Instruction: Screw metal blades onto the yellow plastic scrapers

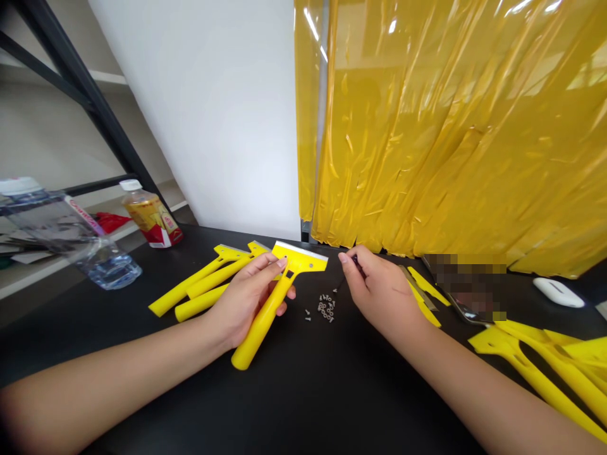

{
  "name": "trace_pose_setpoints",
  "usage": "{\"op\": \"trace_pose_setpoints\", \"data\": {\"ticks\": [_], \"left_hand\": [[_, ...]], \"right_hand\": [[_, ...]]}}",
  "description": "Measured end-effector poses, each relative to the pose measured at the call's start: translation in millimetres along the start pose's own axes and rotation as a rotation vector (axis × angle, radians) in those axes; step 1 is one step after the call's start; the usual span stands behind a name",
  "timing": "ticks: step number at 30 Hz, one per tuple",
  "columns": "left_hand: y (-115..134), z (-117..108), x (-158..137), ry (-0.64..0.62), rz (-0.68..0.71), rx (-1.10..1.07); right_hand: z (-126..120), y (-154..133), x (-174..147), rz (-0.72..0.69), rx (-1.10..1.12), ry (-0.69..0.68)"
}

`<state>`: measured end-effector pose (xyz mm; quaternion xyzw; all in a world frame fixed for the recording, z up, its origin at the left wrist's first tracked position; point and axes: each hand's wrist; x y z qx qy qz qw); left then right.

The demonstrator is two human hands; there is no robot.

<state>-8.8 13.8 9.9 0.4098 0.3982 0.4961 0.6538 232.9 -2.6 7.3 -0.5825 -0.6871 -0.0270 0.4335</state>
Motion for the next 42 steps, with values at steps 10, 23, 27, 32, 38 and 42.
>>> {"op": "trace_pose_setpoints", "data": {"ticks": [10,23,27,32,38,42], "left_hand": [[0.7,0.3,0.1,0.004,-0.007,-0.001],[-0.5,0.5,0.3,0.008,-0.015,-0.007],[-0.7,0.0,0.5,0.005,-0.021,0.002],[-0.3,0.2,1.1,0.004,-0.021,0.006],[0.8,1.2,0.4,0.006,-0.019,0.010],[0.8,1.1,0.1,0.001,-0.027,0.006]], "right_hand": [[-1.7,0.7,0.1,-0.021,-0.009,0.039],[-0.4,2.5,1.0,-0.036,-0.026,0.046],[-0.4,2.7,1.2,-0.031,-0.025,0.033],[0.1,3.4,1.3,-0.031,-0.028,0.028],[-0.7,0.1,1.0,-0.029,-0.031,0.006],[-0.3,0.4,1.5,-0.037,-0.031,-0.003]]}}
Point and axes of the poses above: each hand's wrist, its own x-axis towards the middle knuckle, its own z-axis out of the palm, y = z × x, and after that the axes turned 10 degrees about y, right-handed
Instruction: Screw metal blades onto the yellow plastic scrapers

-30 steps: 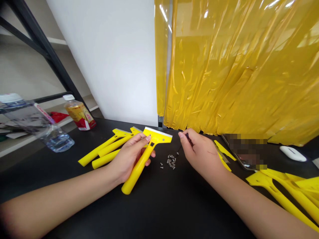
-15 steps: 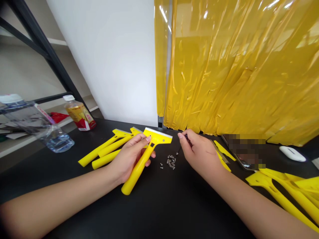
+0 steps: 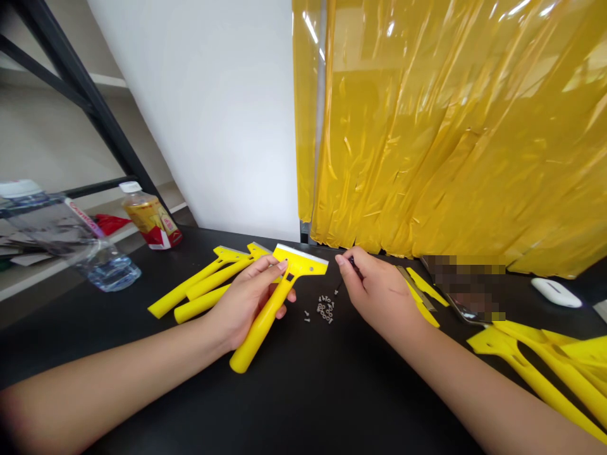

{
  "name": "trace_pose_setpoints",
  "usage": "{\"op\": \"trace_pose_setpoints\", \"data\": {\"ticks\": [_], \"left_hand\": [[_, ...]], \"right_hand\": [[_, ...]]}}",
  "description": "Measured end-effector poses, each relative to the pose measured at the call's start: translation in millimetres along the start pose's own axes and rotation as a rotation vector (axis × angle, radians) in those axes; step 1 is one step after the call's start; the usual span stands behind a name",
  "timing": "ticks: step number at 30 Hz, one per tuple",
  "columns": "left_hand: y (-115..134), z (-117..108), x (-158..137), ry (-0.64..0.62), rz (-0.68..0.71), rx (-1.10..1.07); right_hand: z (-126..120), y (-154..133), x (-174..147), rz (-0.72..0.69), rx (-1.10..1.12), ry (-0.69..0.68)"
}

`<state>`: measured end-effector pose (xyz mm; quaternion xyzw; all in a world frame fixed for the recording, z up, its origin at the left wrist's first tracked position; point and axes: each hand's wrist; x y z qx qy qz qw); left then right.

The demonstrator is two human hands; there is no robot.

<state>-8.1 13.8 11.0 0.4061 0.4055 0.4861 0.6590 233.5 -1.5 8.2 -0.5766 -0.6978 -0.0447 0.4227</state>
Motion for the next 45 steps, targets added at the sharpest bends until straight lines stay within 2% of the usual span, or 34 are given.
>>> {"op": "trace_pose_setpoints", "data": {"ticks": [4,8,12,14,20,26,45], "left_hand": [[-2,-2,2,0.011,-0.015,0.024],[-6,-4,5,0.041,-0.091,0.087],[-9,-3,3,-0.032,-0.184,0.104],[-9,-1,1,-0.057,-0.211,0.112],[-7,3,-5,-0.135,-0.220,0.136],[-9,2,-4,-0.142,-0.243,0.151],[-8,2,-7,-0.159,-0.228,0.214]], "right_hand": [[-1,1,1,-0.026,0.012,0.019],[-15,-10,2,-0.045,0.047,0.127],[-34,-31,-1,-0.082,0.103,0.280],[-38,-38,-4,-0.137,0.137,0.309],[-31,-44,-10,-0.352,0.175,0.177],[-25,-39,-12,-0.378,0.181,0.151],[-27,-45,-13,-0.444,0.170,0.119]]}}
Point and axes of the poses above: each hand's wrist, its own x-axis towards the middle knuckle, its own z-axis out of the palm, y = z × x, and after that the axes turned 10 degrees about y, right-handed
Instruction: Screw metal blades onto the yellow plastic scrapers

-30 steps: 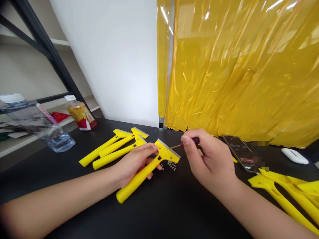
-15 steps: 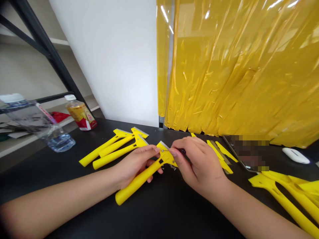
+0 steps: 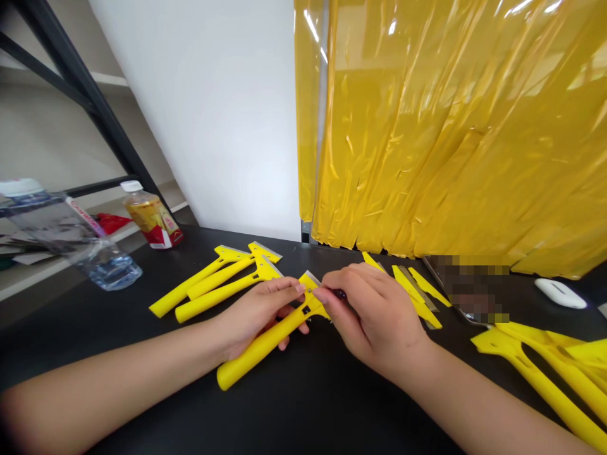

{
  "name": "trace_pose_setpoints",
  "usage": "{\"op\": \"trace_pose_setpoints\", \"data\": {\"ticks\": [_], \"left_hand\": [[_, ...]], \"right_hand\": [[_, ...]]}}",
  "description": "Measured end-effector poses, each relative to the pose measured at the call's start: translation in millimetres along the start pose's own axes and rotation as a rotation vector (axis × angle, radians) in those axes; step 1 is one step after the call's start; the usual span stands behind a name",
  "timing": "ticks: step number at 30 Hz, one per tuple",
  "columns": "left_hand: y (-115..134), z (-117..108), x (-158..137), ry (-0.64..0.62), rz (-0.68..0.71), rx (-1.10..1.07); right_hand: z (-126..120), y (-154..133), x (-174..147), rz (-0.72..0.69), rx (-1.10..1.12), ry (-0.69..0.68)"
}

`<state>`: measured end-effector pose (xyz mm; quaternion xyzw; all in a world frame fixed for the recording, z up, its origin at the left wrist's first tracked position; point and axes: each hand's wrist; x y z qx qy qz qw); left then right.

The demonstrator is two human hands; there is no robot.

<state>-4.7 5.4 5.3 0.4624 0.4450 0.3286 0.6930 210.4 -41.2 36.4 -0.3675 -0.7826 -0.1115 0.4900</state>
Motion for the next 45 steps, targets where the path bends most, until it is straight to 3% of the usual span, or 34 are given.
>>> {"op": "trace_pose_setpoints", "data": {"ticks": [11,17,23,28,45], "left_hand": [[-1,0,1,0.006,-0.004,-0.011],[-1,-1,2,0.021,0.006,-0.007],[-2,0,2,0.027,0.013,0.019],[-3,1,1,0.032,0.021,0.044],[-1,2,0,0.034,0.013,0.067]], "right_hand": [[-1,2,2,-0.108,-0.104,-0.046],[-7,-3,11,0.002,-0.279,-0.156],[-14,-12,15,-0.010,-0.382,-0.245],[-15,-17,15,-0.088,-0.512,-0.229],[-17,-18,15,-0.077,-0.631,-0.276]]}}
Point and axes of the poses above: each hand's wrist, its own x-axis towards the middle knuckle, its own z-axis out of the palm, y = z × x, and after that the axes turned 10 degrees about y, right-handed
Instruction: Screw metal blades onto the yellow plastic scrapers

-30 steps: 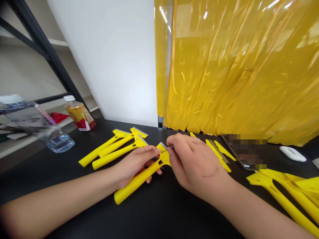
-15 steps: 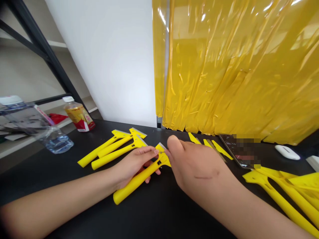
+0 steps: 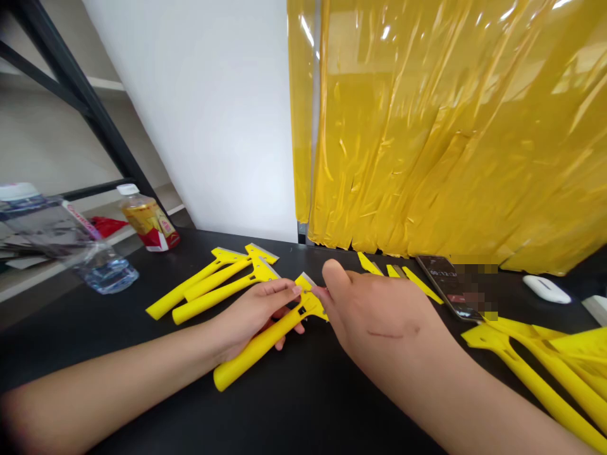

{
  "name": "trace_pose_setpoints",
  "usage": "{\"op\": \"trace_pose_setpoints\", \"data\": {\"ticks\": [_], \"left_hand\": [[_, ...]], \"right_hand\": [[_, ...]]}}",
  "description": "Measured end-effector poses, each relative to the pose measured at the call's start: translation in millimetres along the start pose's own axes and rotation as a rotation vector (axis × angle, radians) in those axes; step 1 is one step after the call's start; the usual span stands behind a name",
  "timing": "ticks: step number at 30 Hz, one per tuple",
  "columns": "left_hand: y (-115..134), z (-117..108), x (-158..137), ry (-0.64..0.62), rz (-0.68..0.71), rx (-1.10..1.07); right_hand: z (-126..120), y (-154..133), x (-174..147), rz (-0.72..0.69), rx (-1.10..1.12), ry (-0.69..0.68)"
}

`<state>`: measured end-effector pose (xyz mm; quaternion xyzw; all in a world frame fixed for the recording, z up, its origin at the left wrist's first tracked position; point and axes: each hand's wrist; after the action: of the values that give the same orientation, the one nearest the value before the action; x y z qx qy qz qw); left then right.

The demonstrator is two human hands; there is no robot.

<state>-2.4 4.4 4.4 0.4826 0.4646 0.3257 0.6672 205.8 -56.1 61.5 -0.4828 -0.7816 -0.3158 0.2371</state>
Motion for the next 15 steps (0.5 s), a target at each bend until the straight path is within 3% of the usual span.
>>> {"op": "trace_pose_setpoints", "data": {"ticks": [5,10,15], "left_hand": [[1.0,0.0,-0.7,0.002,-0.001,0.000],[1.2,0.5,-1.2,-0.001,0.008,0.000],[0.3,0.2,-0.2,-0.005,0.009,0.005]], "right_hand": [[-5.8,-6.0,0.9,-0.051,0.037,-0.043],[-6.4,-10.6,1.2,-0.092,0.092,0.001],[-3.3,-9.0,-1.1,-0.052,0.073,0.010]]}}
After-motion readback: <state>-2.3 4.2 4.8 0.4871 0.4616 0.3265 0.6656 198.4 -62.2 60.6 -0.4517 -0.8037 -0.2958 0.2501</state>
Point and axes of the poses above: each hand's wrist, its own x-axis towards the middle knuckle, its own z-axis out of the palm, y = z × x, and after that the axes turned 10 degrees about y, right-handed
